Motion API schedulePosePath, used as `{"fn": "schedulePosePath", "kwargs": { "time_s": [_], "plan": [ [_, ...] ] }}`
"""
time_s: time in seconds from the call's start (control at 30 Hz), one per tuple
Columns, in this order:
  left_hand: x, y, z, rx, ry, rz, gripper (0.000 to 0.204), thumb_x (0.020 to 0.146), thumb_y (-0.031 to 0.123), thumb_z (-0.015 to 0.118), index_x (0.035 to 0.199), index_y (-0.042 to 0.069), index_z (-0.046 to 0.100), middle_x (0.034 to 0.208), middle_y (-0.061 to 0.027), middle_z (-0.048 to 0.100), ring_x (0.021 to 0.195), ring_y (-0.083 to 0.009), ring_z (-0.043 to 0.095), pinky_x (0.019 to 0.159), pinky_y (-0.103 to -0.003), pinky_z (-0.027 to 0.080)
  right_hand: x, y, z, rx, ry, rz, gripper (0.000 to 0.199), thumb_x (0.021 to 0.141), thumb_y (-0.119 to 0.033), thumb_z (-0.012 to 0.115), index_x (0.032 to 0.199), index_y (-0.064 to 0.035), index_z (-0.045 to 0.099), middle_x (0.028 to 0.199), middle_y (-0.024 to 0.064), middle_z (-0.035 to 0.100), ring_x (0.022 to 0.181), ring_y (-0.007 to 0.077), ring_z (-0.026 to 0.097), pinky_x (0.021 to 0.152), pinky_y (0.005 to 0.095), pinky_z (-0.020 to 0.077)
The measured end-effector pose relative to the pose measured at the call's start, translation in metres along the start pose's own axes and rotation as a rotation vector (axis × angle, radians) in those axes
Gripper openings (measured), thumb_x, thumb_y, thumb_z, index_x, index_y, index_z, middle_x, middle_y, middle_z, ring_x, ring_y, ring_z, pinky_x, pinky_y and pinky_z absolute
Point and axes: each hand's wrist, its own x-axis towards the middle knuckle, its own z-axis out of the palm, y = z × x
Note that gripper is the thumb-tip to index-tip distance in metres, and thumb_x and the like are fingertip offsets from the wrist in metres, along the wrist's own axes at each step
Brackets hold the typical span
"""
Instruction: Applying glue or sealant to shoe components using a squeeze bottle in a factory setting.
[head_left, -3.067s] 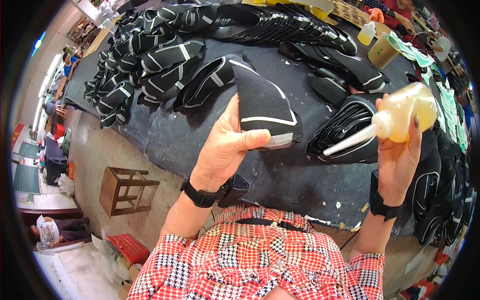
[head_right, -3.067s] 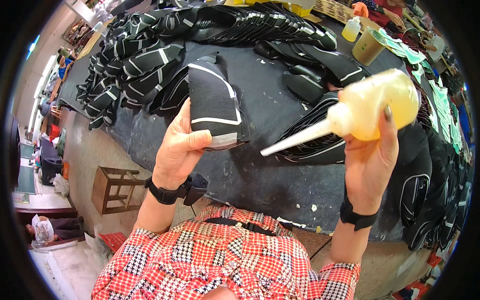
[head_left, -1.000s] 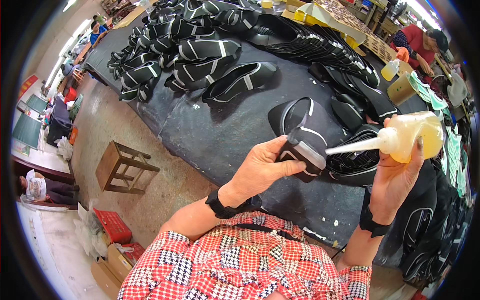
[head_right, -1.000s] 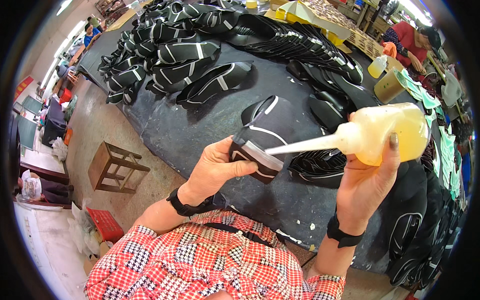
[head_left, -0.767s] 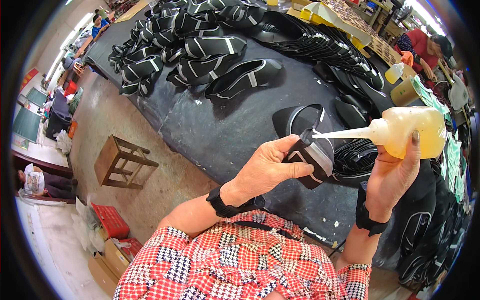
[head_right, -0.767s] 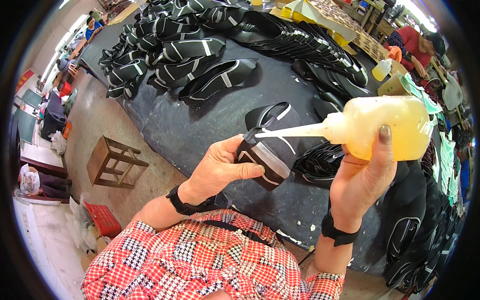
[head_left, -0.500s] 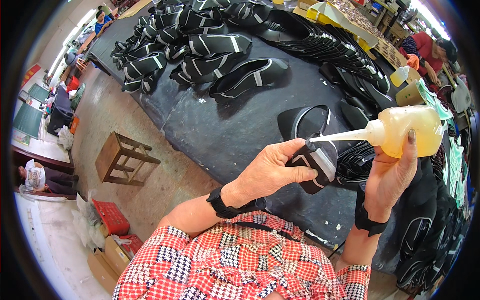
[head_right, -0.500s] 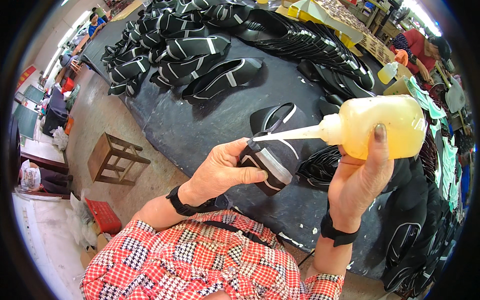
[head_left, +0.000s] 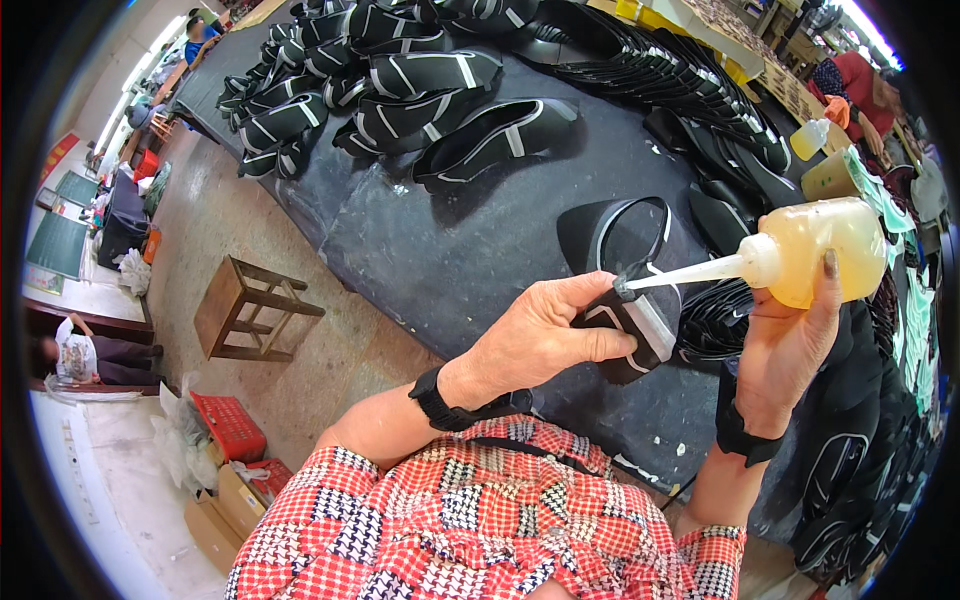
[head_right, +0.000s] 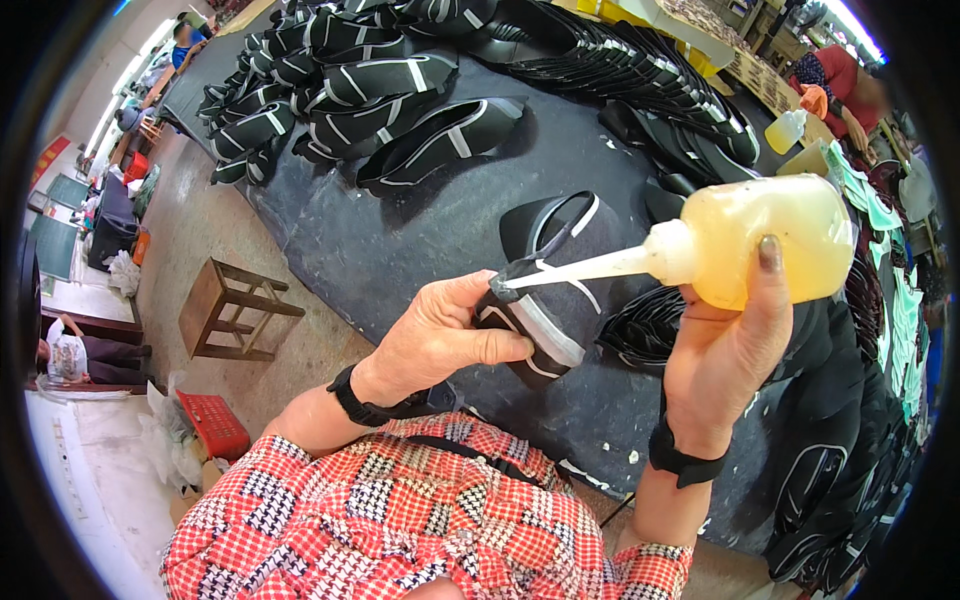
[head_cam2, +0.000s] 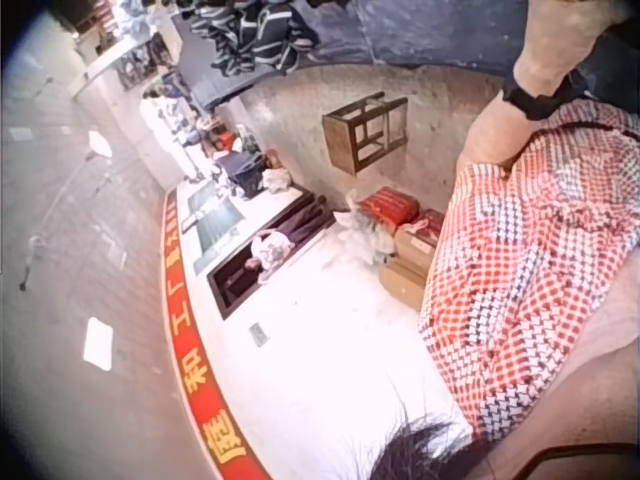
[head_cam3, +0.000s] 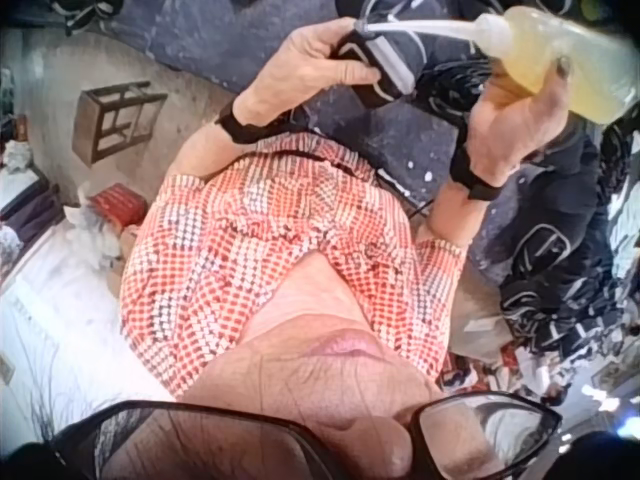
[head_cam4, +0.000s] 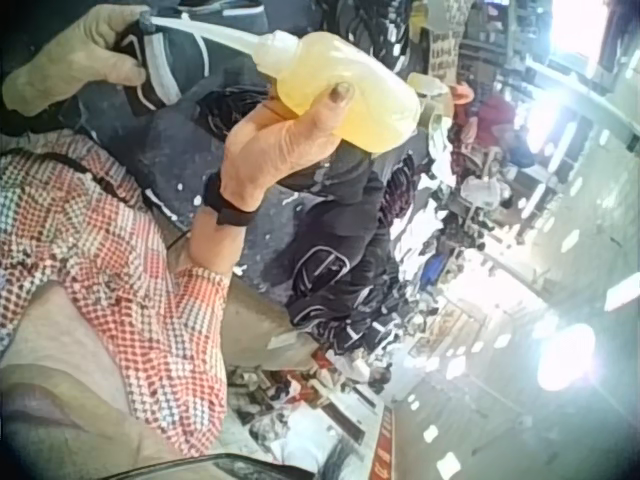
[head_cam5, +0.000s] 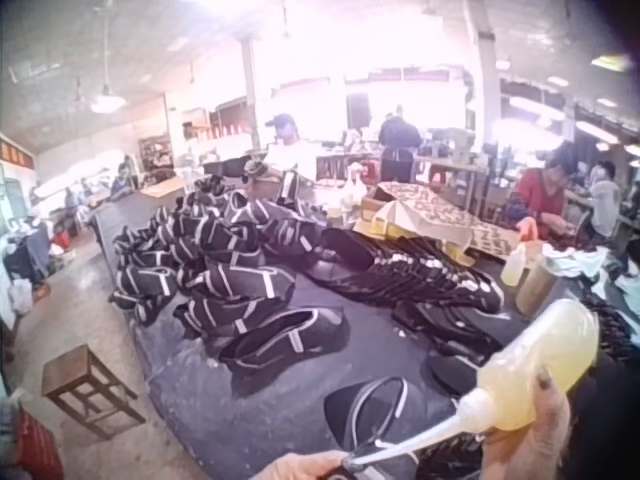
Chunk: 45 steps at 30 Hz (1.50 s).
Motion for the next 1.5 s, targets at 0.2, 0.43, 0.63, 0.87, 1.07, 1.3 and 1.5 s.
{"fn": "schedulePosePath", "kwargs": {
  "time_s": [0.2, 0.43, 0.63, 0.87, 1.07, 1.3, 1.5],
  "plan": [
    [0.000, 0.001, 0.001, -0.018, -0.001, -0.001, 0.024, 0.077, 0.001, 0.059, 0.101, 0.003, 0.057, 0.089, -0.0004, 0.061, 0.079, -0.0053, 0.054, 0.072, -0.019, 0.044, 0.003, -0.001, -0.008, -0.034, -0.012, -0.006, 0.046, 0.084, -0.029, 0.052, 0.117, -0.0006, 0.039, 0.107, 0.0164, 0.054, 0.095, 0.0238, 0.056, 0.079, 0.0319, 0.0477],
    [-0.001, -0.003, -0.001, -0.005, 0.007, -0.010, 0.024, 0.078, 0.001, 0.059, 0.101, 0.002, 0.057, 0.089, -0.0008, 0.061, 0.079, -0.0059, 0.055, 0.071, -0.019, 0.045, 0.002, -0.001, -0.009, -0.032, -0.036, 0.008, 0.047, 0.084, -0.029, 0.051, 0.118, 0.0000, 0.038, 0.108, 0.0171, 0.053, 0.097, 0.0247, 0.055, 0.081, 0.0321, 0.0468],
    [-0.002, -0.004, 0.000, 0.004, -0.008, -0.025, 0.023, 0.078, 0.001, 0.058, 0.100, 0.002, 0.057, 0.089, -0.0017, 0.061, 0.080, -0.0061, 0.055, 0.072, -0.020, 0.045, -0.003, 0.000, -0.008, -0.017, -0.010, 0.004, 0.048, 0.083, -0.029, 0.052, 0.118, -0.0001, 0.037, 0.109, 0.0173, 0.052, 0.098, 0.0262, 0.054, 0.081, 0.0325, 0.0467],
    [-0.004, -0.009, 0.001, 0.020, -0.035, -0.008, 0.025, 0.078, 0.001, 0.058, 0.103, 0.001, 0.056, 0.089, -0.0016, 0.061, 0.079, -0.0055, 0.054, 0.072, -0.020, 0.045, -0.004, 0.000, -0.013, -0.017, 0.026, 0.011, 0.047, 0.083, -0.028, 0.053, 0.118, -0.0005, 0.038, 0.109, 0.0169, 0.052, 0.097, 0.0257, 0.055, 0.080, 0.0327, 0.0475],
    [0.004, -0.011, 0.001, 0.035, -0.042, 0.001, 0.026, 0.078, 0.000, 0.057, 0.103, 0.001, 0.056, 0.088, -0.0015, 0.061, 0.078, -0.0053, 0.054, 0.071, -0.019, 0.045, 0.000, 0.003, -0.010, -0.017, 0.018, 0.006, 0.046, 0.083, -0.029, 0.052, 0.117, -0.0008, 0.038, 0.108, 0.0159, 0.053, 0.095, 0.0247, 0.056, 0.078, 0.0315, 0.0479],
    [0.001, 0.005, -0.006, 0.100, -0.044, -0.156, 0.023, 0.077, -0.003, 0.057, 0.100, -0.002, 0.055, 0.091, -0.0048, 0.060, 0.079, -0.0064, 0.053, 0.068, -0.020, 0.044, -0.017, 0.004, 0.008, 0.036, -0.079, 0.096, 0.054, 0.084, -0.030, 0.049, 0.125, -0.0010, 0.030, 0.117, 0.0192, 0.045, 0.104, 0.0268, 0.050, 0.078, 0.0306, 0.0480],
    [-0.012, 0.013, -0.026, 0.585, -0.304, -0.121, 0.036, 0.072, 0.017, 0.063, 0.102, 0.001, 0.053, 0.079, -0.0125, 0.059, 0.072, -0.0244, 0.056, 0.064, -0.029, 0.043, -0.003, -0.005, -0.043, 0.504, 0.069, 0.263, 0.057, 0.084, -0.033, 0.047, 0.127, -0.0022, 0.027, 0.122, 0.0190, 0.040, 0.099, 0.0289, 0.053, 0.062, 0.0334, 0.0554]
  ]
}}
